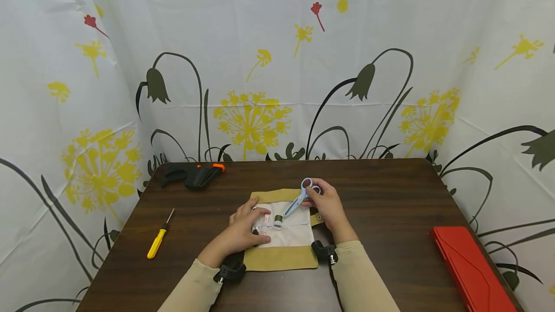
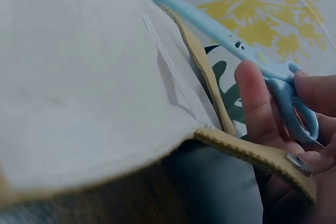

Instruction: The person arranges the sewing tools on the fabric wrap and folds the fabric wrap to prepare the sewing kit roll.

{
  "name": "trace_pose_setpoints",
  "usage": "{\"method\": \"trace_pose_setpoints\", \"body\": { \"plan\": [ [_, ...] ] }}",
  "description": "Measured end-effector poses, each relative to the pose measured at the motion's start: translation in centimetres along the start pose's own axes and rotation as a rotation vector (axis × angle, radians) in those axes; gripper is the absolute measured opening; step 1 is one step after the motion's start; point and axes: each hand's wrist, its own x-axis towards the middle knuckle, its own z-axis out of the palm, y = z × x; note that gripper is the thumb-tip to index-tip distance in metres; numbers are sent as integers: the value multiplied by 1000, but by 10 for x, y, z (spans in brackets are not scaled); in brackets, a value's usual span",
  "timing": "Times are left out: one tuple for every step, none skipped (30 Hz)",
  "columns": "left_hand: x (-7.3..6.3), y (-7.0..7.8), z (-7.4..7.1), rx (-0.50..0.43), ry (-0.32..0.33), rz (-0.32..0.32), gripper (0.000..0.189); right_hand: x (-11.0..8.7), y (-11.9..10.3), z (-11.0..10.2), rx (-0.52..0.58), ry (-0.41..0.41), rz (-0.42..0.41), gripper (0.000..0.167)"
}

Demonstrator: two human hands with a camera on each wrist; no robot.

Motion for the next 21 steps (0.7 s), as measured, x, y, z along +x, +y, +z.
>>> {"method": "trace_pose_setpoints", "body": {
  "plan": [
    [0,0,0,0,2,2,64,0,0,0,-6,-3,-4,37],
    [1,-1,0,0,3,4,64,0,0,0,-14,-9,-9,39],
    [1,-1,1,0,5,5,64,0,1,0,-17,-13,-12,41],
    [1,-1,1,1,6,5,64,0,1,0,-15,-14,-16,42],
    [1,-1,1,1,7,5,64,0,2,1,-11,-13,-20,44],
    [1,-1,1,2,7,4,64,0,2,1,-7,-10,-22,44],
    [2,-1,1,4,6,3,64,0,2,1,-1,-3,-23,43],
    [2,-1,1,6,6,2,64,0,2,1,3,4,-25,42],
    [2,-1,1,7,6,1,64,0,2,1,6,14,-28,40],
    [2,-1,1,10,4,-1,64,0,2,1,5,22,-33,39],
    [2,-1,1,12,3,-2,64,0,2,1,3,32,-37,38],
    [2,-1,1,13,1,-3,65,-1,1,1,-1,40,-42,36],
    [2,-1,1,14,0,-4,65,-1,1,1,-5,45,-47,34],
    [2,-1,1,15,0,-5,65,-1,0,1,-14,48,-52,32],
    [2,-1,1,15,-1,-7,65,-1,0,1,-25,46,-55,32],
    [1,-1,1,16,-2,-8,65,-2,0,1,-32,42,-56,30],
    [1,-1,1,16,-1,-9,65,-2,-1,1,-37,37,-55,29],
    [1,-1,2,16,-1,-10,65,-1,-1,1,-46,29,-54,29],
    [1,-1,2,18,0,-10,65,-1,-1,2,-54,19,-53,29],
    [1,-1,2,19,0,-11,65,-1,-1,2,-63,10,-49,29],
    [1,-1,2,19,1,-10,65,-1,0,1,-70,0,-47,29]
  ]
}}
